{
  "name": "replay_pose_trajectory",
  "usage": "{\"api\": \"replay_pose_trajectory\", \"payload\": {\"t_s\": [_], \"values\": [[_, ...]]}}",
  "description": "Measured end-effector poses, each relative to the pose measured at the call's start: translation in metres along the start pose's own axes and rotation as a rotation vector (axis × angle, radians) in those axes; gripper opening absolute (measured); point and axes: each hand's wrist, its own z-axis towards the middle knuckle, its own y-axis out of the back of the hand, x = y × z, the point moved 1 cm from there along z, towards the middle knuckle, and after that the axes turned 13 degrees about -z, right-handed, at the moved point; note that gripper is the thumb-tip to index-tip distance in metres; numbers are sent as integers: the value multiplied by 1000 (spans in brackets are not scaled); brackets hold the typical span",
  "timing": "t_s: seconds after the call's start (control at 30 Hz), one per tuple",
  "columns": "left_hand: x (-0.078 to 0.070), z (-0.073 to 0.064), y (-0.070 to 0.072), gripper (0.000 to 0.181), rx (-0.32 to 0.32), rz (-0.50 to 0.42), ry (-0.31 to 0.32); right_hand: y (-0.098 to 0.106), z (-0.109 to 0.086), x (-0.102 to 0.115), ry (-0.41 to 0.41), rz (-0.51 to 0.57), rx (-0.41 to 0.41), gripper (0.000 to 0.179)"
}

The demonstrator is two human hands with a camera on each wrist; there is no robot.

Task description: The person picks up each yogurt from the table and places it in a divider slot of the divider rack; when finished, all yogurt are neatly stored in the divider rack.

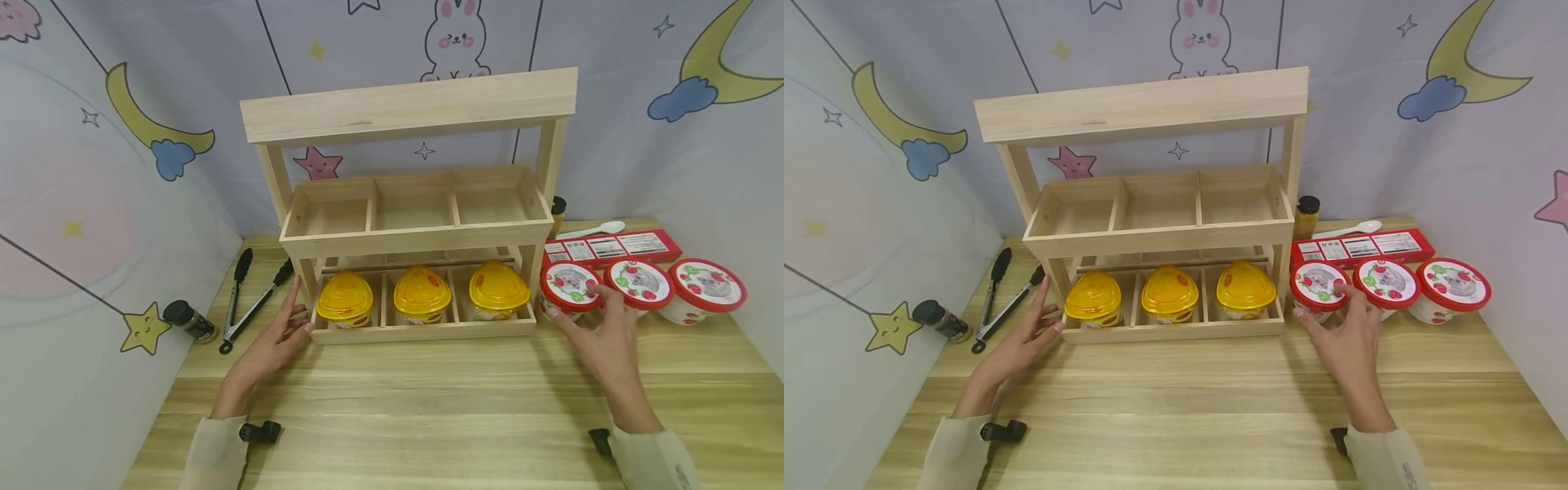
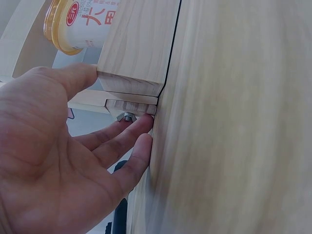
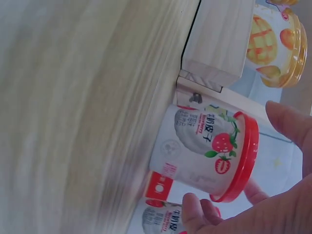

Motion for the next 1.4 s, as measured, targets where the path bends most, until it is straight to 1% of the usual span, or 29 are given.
{"api": "replay_pose_trajectory", "payload": {"t_s": [0.13, 0.27, 0.37, 0.5, 0.6, 0.77, 1.07, 1.17, 1.4], "values": [[0, 1, 1, 90, -1, -1, -4, -1, 4, -2, 9, 40, 23, 90], [1, 1, 0, 90, 0, 3, -1, -4, 8, -5, 13, 146, 81, 87], [1, 1, 0, 90, -1, 6, -1, -7, 11, -7, -32, 231, 127, 84], [1, 0, 0, 90, -1, 10, -5, -9, 14, -8, -96, 296, 119, 74], [2, 0, -1, 90, -1, 14, -7, -9, 15, -8, -121, 319, 100, 67], [1, 0, -1, 90, -2, 7, -4, -8, 16, -6, -147, 337, 103, 63], [1, 0, 0, 90, -2, 2, 5, -8, 15, -4, -135, 381, 55, 61], [1, 0, 0, 90, -1, 2, 6, -4, 13, -1, -127, 370, 61, 62], [0, 0, 0, 90, -3, 2, 7, 18, 7, 12, -37, 262, 38, 62]]}}
